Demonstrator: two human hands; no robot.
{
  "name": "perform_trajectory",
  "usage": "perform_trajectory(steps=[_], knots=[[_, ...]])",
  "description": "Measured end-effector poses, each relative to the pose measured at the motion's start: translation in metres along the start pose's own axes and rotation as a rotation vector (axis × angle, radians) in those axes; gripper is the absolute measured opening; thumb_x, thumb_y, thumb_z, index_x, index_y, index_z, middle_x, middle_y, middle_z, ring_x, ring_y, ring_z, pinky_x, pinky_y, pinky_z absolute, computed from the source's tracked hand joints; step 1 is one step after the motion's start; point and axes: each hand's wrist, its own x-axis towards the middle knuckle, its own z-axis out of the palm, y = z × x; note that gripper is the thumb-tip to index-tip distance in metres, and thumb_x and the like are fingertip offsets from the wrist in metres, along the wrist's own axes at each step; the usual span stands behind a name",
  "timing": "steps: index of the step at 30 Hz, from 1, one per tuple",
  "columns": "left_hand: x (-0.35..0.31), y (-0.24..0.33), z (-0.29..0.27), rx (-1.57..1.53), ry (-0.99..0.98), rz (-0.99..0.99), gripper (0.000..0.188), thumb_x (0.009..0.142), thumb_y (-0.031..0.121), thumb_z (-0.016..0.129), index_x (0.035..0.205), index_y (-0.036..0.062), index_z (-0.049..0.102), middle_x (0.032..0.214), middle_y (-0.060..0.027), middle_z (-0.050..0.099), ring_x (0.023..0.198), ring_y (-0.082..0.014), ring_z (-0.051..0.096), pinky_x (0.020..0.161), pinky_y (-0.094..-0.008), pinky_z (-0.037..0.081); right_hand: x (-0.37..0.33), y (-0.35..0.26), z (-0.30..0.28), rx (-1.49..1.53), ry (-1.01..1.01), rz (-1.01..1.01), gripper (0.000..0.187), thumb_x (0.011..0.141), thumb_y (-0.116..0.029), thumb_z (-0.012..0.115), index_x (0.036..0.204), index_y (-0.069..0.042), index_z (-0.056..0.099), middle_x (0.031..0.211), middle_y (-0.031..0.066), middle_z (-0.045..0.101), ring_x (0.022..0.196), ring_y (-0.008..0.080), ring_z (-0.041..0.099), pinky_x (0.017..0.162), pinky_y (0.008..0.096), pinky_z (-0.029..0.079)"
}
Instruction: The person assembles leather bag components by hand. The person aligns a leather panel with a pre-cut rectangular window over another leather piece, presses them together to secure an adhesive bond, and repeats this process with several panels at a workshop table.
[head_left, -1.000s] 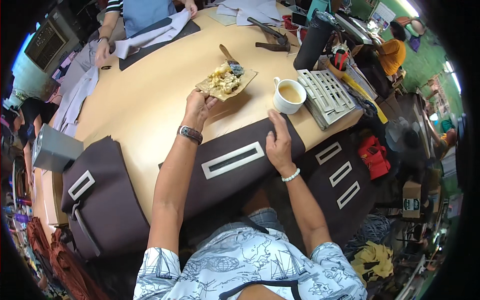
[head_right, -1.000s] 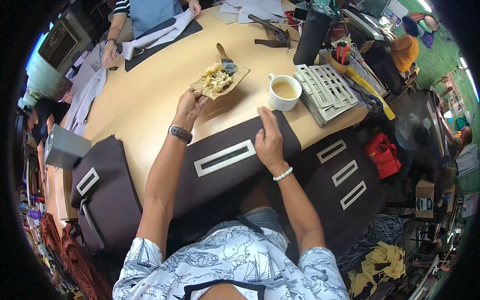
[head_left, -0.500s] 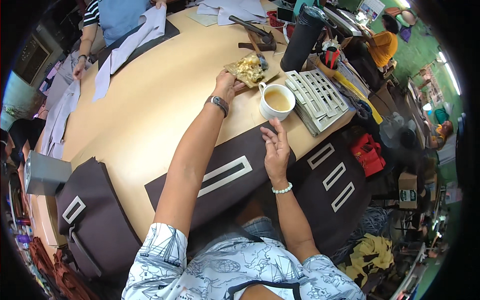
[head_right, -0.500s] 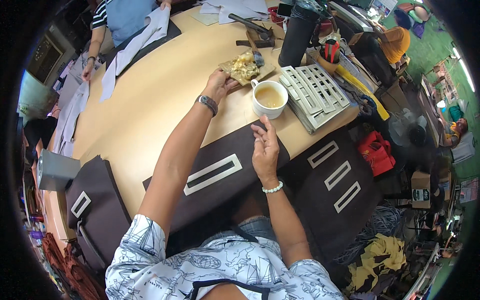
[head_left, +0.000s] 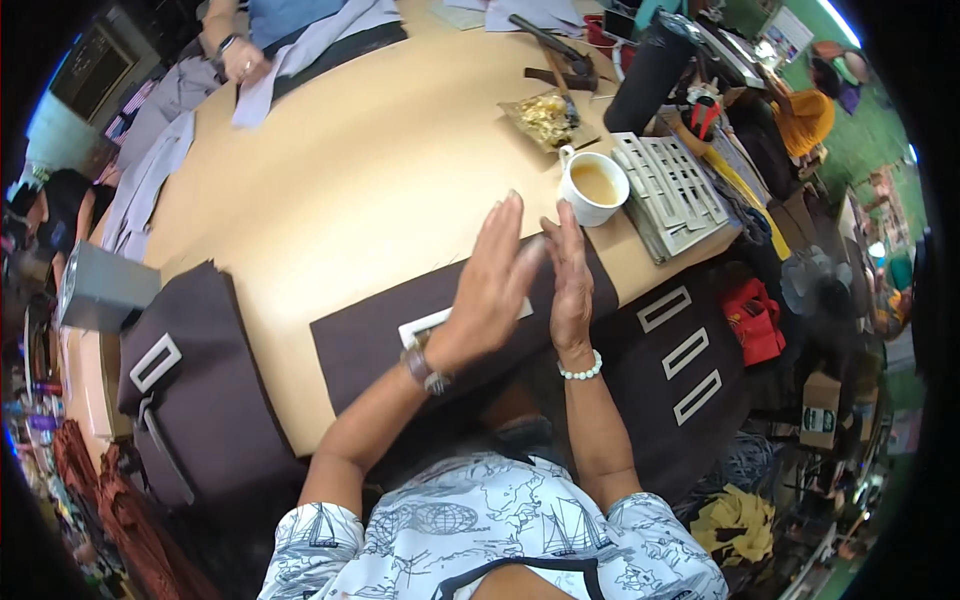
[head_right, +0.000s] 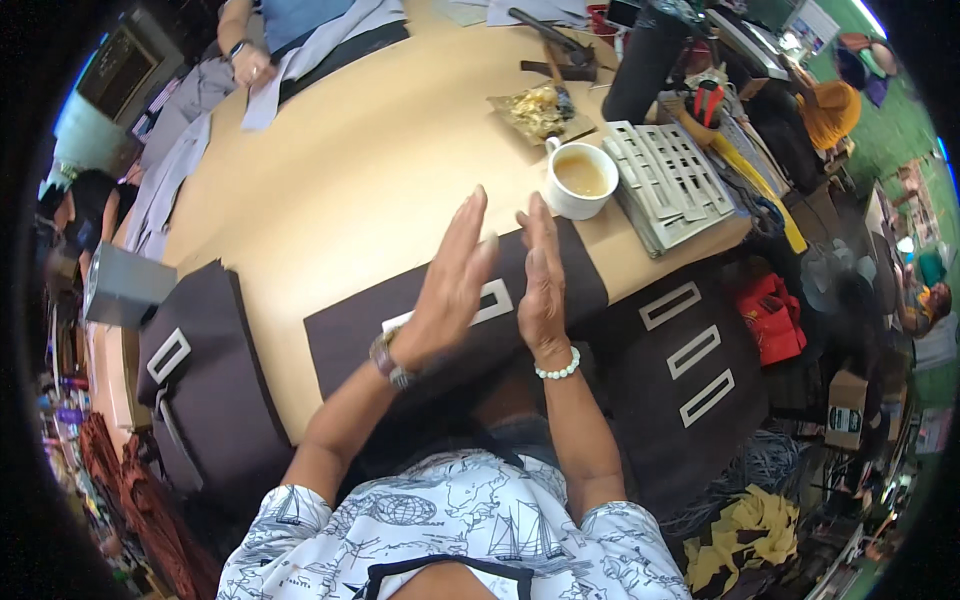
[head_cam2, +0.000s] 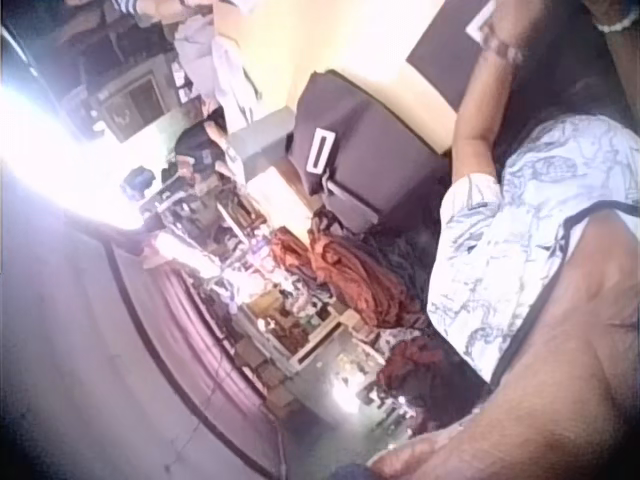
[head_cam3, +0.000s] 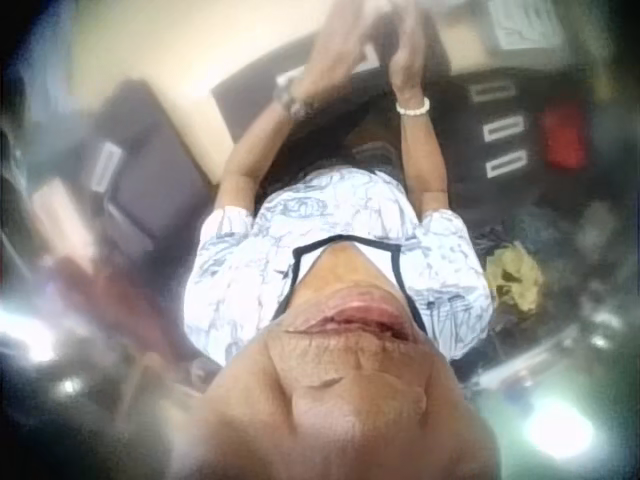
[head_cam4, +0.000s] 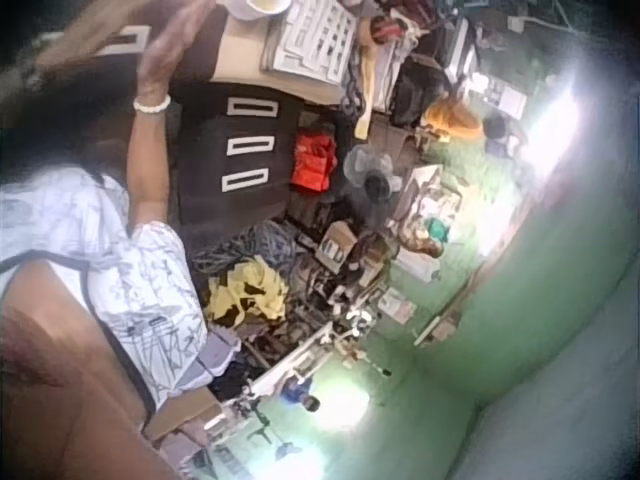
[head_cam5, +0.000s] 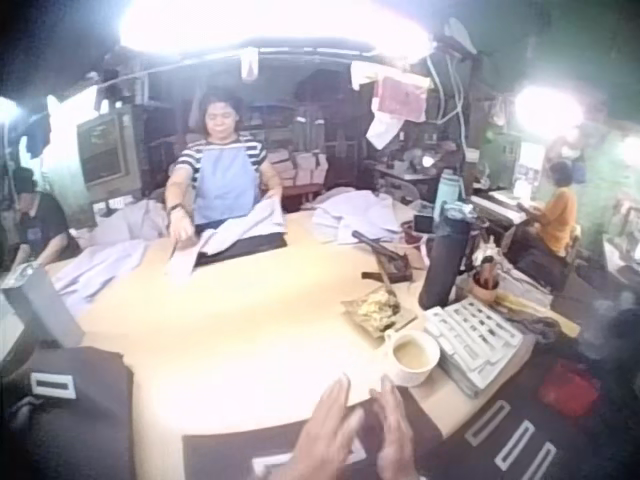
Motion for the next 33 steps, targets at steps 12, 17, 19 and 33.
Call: perform_trajectory(steps=[12, 17, 19, 33], knots=[[-0.059, 0.023, -0.077, 0.077, 0.18, -0.088, 0.061, 0.097, 0.041, 0.023, 0.14, -0.0018, 0.018, 0.148, -0.0179, 0.013, 0.138, -0.0303, 0.004, 0.111, -0.0397, 0.004, -0.069, -0.054, 0.068, 0.491, -0.554, 0.123, 0.089, 0.086, -0.068, 0.008, 0.139, 0.0, 0.027, 0.149, 0.0145, 0.01, 0.138, 0.0265, 0.008, 0.11, 0.0386, 0.009], [-0.098, -0.022, -0.115, 0.269, 0.459, -0.436, 0.053, 0.097, 0.027, 0.035, 0.139, -0.003, 0.023, 0.147, -0.0184, 0.016, 0.138, -0.0318, 0.008, 0.111, -0.0364, 0.007, -0.071, -0.058, 0.042, 0.593, -0.483, 0.264, 0.094, 0.083, -0.072, 0.003, 0.13, -0.001, 0.044, 0.148, 0.0144, 0.019, 0.135, 0.0272, 0.022, 0.109, 0.0423, 0.01], [-0.122, -0.011, -0.118, 0.257, 0.498, -0.458, 0.053, 0.096, 0.027, 0.036, 0.138, -0.0036, 0.025, 0.147, -0.0187, 0.019, 0.137, -0.0309, 0.01, 0.111, -0.0361, 0.008, -0.071, -0.051, 0.029, 0.6, -0.383, 0.369, 0.092, 0.084, -0.071, 0.004, 0.132, -0.001, 0.042, 0.146, 0.0127, 0.024, 0.134, 0.0282, 0.025, 0.108, 0.043, 0.012], [-0.107, 0.056, -0.058, -0.614, 0.459, -0.45, 0.022, 0.084, 0.009, 0.063, 0.102, -0.004, 0.062, 0.092, -0.0069, 0.065, 0.082, -0.0089, 0.059, 0.075, -0.022, 0.049, -0.099, -0.059, 0.067, -0.585, -0.398, -0.267, 0.083, 0.063, 0.005, 0.048, 0.142, -0.013, 0.027, 0.146, 0.0265, 0.009, 0.133, 0.046, 0.013, 0.104, 0.0607, 0.01]])
